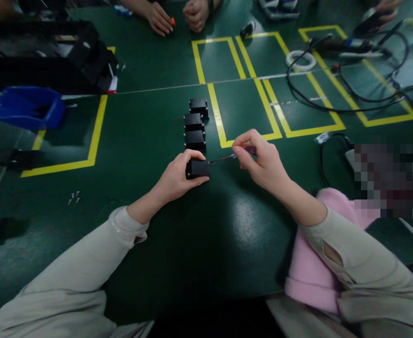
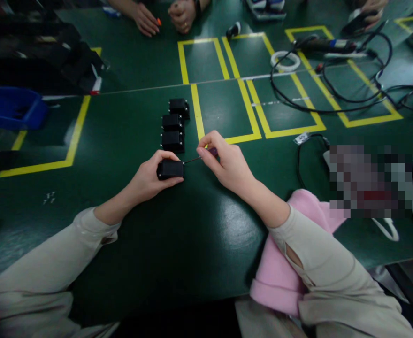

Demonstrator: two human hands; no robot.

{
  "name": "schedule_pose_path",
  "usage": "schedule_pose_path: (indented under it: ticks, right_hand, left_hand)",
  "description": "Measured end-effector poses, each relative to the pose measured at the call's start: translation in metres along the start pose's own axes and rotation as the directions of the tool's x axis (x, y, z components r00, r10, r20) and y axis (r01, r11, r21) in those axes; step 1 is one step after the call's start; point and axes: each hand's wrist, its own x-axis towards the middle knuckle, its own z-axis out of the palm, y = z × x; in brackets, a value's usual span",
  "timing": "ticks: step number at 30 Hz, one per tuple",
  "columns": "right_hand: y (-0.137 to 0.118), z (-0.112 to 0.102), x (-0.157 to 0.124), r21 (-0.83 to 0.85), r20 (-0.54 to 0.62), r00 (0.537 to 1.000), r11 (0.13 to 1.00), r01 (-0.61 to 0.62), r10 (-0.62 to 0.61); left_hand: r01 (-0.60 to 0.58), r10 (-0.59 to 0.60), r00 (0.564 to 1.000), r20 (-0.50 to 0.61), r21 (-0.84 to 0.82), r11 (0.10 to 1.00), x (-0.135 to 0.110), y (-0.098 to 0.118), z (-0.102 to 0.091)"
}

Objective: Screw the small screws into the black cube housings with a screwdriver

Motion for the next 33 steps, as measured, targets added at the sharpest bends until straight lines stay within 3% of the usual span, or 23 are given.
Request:
schedule_pose_path:
  ticks: [33]
  right_hand:
    - [-0.0005,-0.0002,0.0001,0.001,-0.026,0.999,1.0,-0.028,0.028]
  left_hand:
    - [-0.024,0.024,1.0,-0.012,0.007,1.0,-0.0006,-0.0025,0.001]
